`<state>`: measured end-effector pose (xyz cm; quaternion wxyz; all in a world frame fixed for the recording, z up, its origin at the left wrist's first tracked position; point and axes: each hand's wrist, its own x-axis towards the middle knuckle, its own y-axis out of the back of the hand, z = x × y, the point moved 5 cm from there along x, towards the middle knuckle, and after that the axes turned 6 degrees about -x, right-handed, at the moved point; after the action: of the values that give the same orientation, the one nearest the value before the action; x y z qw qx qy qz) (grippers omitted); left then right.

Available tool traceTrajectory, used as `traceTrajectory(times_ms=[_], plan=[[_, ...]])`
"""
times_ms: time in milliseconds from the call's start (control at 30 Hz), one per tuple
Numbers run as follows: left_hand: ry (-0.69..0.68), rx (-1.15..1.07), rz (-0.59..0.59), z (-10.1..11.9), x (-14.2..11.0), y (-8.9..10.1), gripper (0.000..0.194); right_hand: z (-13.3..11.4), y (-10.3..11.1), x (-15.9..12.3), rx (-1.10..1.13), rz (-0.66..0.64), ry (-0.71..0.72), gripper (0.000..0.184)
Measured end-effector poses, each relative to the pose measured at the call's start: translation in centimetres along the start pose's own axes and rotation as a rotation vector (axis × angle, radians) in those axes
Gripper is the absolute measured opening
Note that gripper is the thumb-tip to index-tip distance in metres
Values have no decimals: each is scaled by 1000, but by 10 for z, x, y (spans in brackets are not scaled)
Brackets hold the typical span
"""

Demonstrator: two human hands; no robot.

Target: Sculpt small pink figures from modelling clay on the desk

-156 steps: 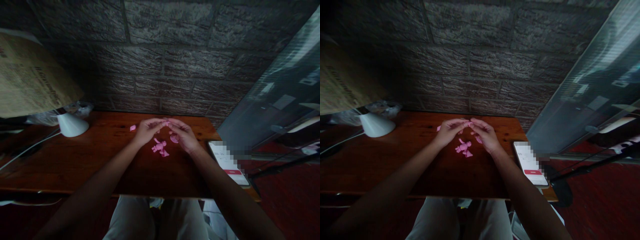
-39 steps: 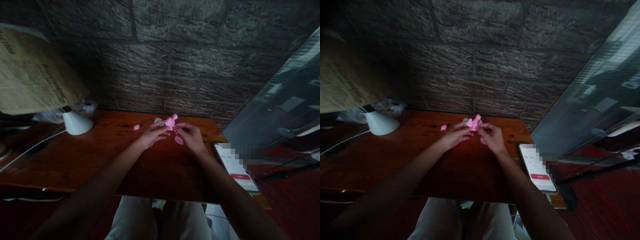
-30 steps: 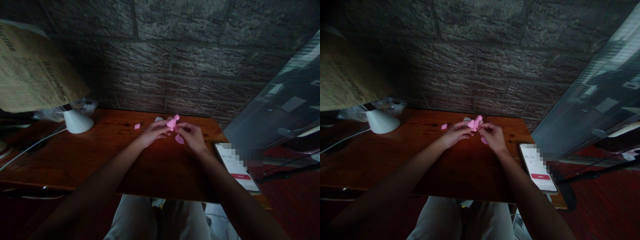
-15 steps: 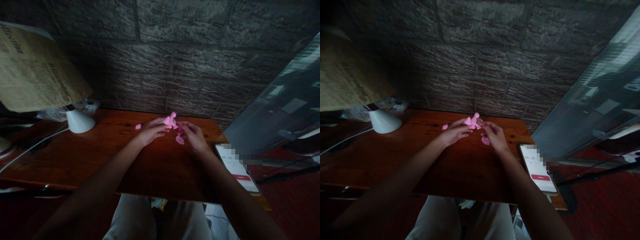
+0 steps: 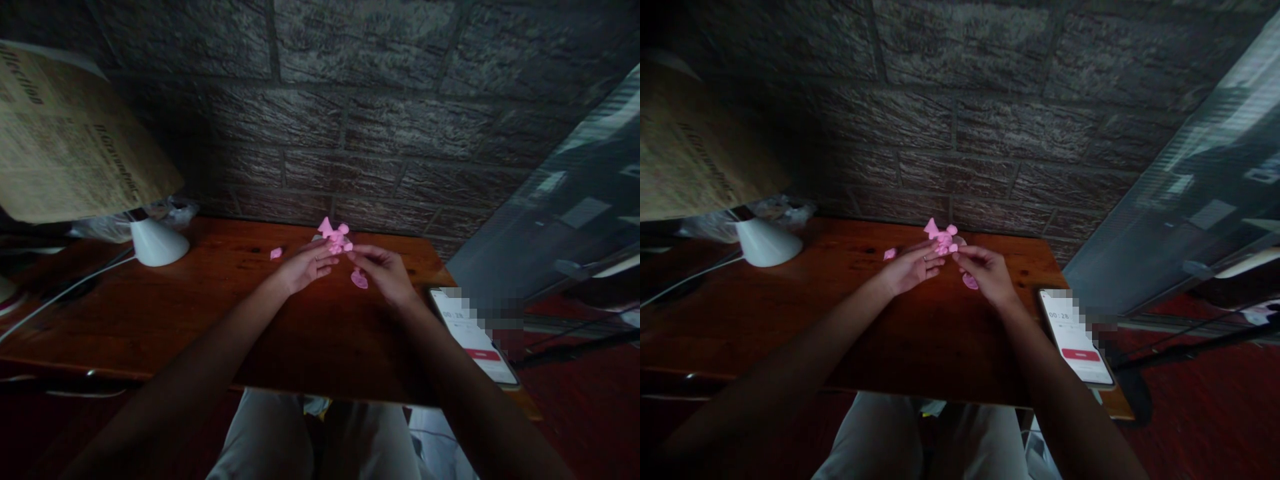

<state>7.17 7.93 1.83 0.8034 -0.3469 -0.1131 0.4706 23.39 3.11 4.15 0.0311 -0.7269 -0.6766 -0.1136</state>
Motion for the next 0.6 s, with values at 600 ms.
traceTrajectory(times_ms=[600], plan=[[15,61,-62,-3,1,-4,30,2,-3,-1,-33,-86,-19,35]])
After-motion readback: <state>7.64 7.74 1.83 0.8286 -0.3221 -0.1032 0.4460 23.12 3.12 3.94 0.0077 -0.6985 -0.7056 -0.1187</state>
